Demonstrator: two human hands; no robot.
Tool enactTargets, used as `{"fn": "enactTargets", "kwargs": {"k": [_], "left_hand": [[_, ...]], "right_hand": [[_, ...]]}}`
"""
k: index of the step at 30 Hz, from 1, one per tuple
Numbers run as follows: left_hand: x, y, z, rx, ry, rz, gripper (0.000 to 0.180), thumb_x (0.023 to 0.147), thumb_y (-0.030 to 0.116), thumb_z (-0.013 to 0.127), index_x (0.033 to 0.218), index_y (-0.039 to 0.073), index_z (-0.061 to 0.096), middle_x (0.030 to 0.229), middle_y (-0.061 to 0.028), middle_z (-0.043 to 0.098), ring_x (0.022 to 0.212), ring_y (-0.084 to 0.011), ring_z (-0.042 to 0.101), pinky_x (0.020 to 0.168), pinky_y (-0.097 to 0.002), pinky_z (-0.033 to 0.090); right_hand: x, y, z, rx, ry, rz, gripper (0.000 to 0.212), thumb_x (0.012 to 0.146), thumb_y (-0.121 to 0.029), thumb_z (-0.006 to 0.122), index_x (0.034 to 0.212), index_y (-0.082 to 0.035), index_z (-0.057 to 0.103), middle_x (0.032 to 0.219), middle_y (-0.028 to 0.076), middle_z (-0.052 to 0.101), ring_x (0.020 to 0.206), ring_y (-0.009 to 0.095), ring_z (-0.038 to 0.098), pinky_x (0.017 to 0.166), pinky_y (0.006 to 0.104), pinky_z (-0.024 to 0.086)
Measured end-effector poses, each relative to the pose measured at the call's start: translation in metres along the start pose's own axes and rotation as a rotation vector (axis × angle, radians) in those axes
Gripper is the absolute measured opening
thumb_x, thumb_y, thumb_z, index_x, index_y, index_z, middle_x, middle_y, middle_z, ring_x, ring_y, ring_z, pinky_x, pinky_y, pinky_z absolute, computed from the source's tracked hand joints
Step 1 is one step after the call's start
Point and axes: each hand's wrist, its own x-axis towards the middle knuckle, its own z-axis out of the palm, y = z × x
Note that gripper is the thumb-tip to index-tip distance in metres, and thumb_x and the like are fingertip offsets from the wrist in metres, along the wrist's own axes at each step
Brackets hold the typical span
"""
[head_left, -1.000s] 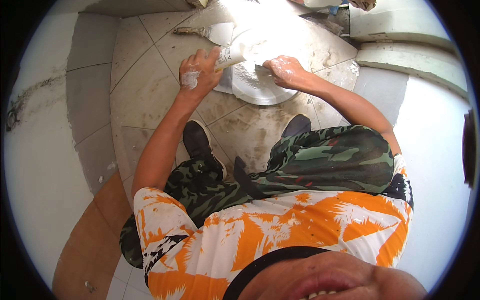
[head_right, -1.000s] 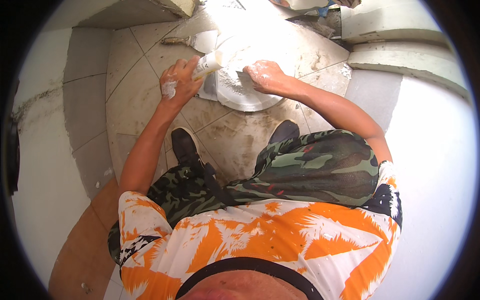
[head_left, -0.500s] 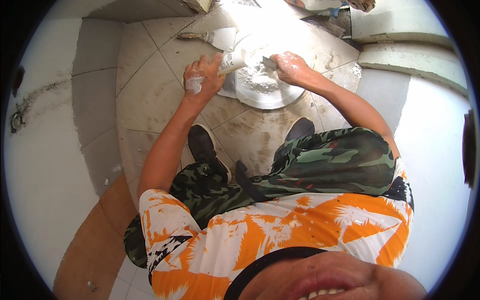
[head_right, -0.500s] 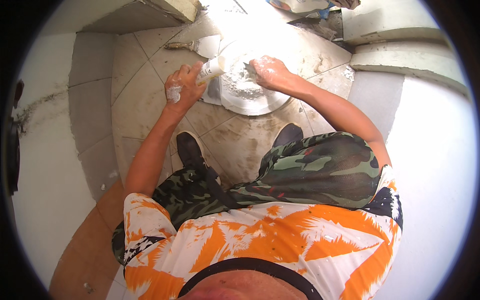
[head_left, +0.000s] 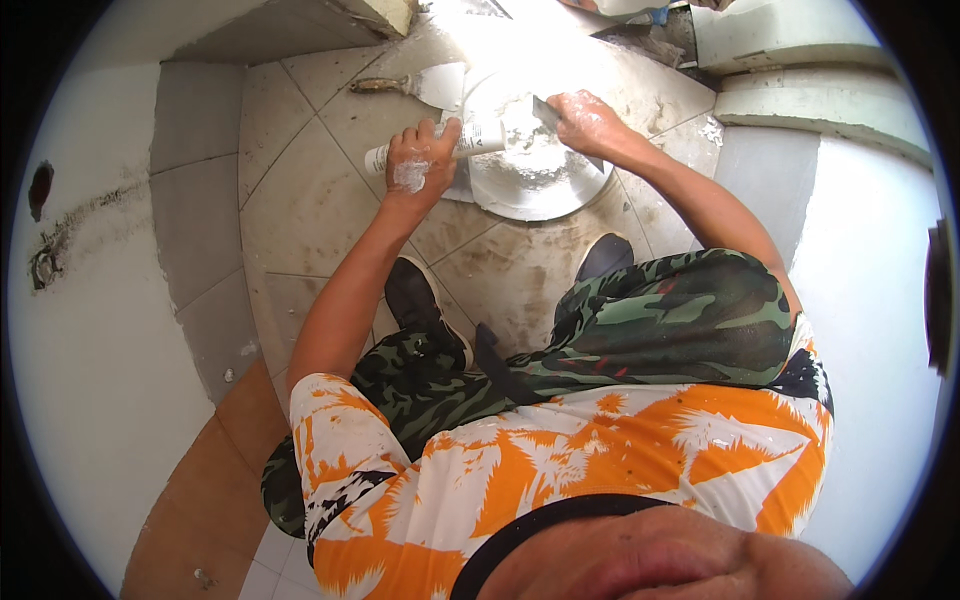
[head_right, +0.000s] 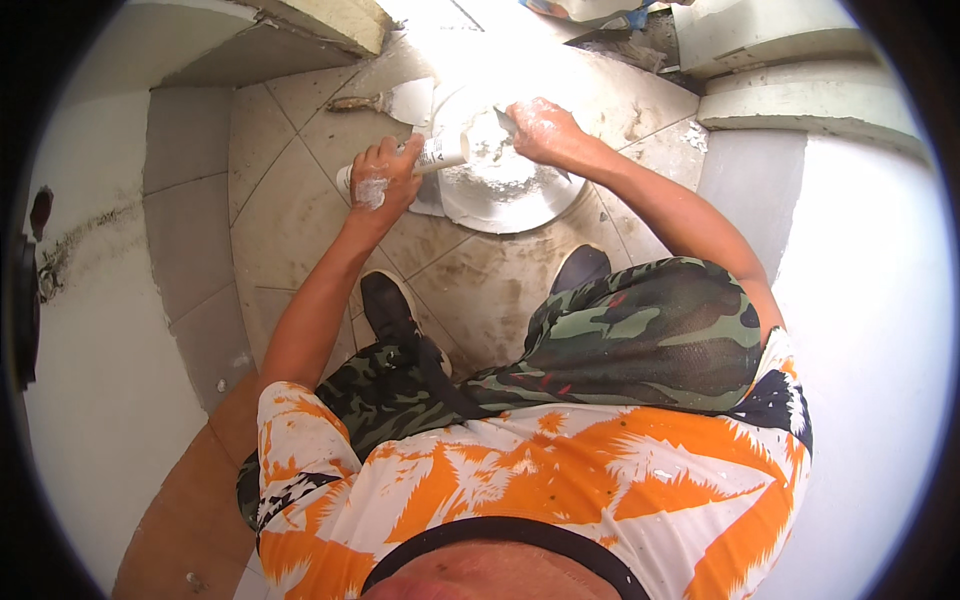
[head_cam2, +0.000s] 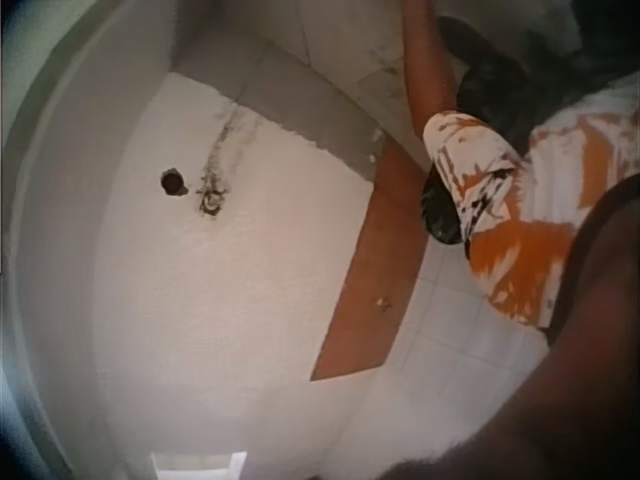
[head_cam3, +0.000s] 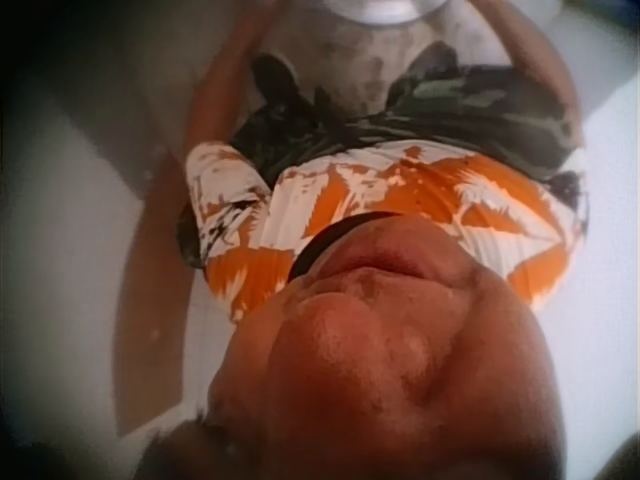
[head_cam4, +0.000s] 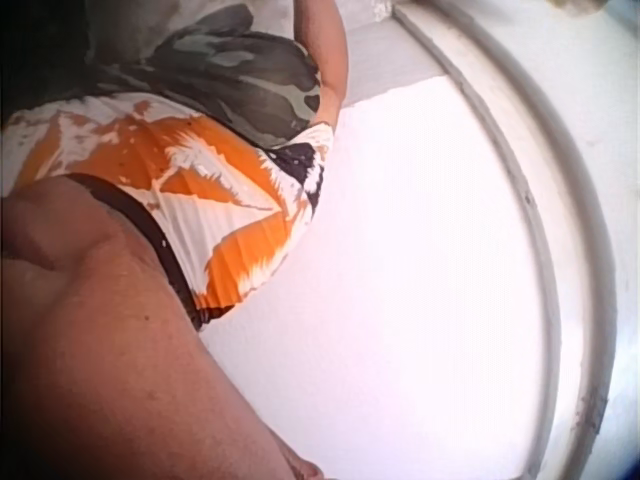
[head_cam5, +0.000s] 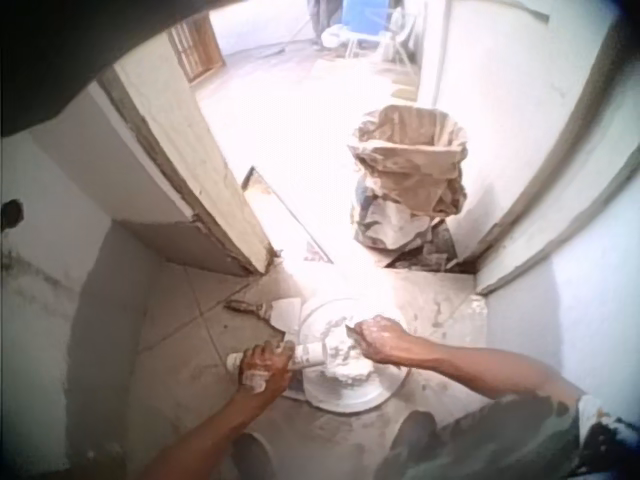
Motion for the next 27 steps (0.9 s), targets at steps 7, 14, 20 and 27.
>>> {"fn": "enactTargets", "kwargs": {"k": [7, 14, 20, 27], "left_hand": [[0.006, 0.006, 0.009, 0.016, 0.006, -0.002, 0.055, 0.07, 0.018, 0.081, 0.122, 0.022, 0.064, 0.09, -0.0095, 0.058, 0.082, -0.03, 0.063, 0.07, -0.0428, 0.049], [0.008, 0.004, 0.015, 0.077, -0.001, -0.017, 0.056, 0.069, 0.021, 0.083, 0.122, 0.024, 0.065, 0.09, -0.0079, 0.058, 0.083, -0.0284, 0.062, 0.071, -0.0423, 0.048], [0.012, 0.007, 0.003, 0.106, 0.025, 0.011, 0.058, 0.068, 0.022, 0.084, 0.123, 0.023, 0.065, 0.091, -0.0077, 0.058, 0.083, -0.0273, 0.062, 0.071, -0.0406, 0.047], [0.011, 0.001, -0.004, 0.072, 0.054, -0.041, 0.056, 0.069, 0.022, 0.083, 0.123, 0.023, 0.066, 0.091, -0.008, 0.058, 0.082, -0.0284, 0.063, 0.071, -0.0424, 0.048]], "right_hand": [[-0.003, 0.009, 0.006, 0.037, 0.036, -0.003, 0.026, 0.079, -0.004, 0.055, 0.098, 0.007, 0.068, 0.086, 0.03, 0.068, 0.089, 0.044, 0.068, 0.083, 0.0488, 0.054], [-0.007, 0.006, -0.002, 0.084, 0.019, 0.046, 0.026, 0.08, -0.005, 0.055, 0.099, 0.007, 0.068, 0.089, 0.03, 0.069, 0.091, 0.044, 0.068, 0.084, 0.0481, 0.054], [-0.004, 0.009, 0.002, 0.064, 0.05, 0.072, 0.026, 0.08, -0.004, 0.055, 0.1, 0.006, 0.068, 0.091, 0.029, 0.069, 0.092, 0.043, 0.068, 0.085, 0.0483, 0.054], [-0.005, 0.01, -0.001, 0.092, 0.077, 0.096, 0.028, 0.083, -0.008, 0.055, 0.103, 0.006, 0.068, 0.093, 0.029, 0.07, 0.093, 0.042, 0.069, 0.086, 0.0483, 0.054]]}}
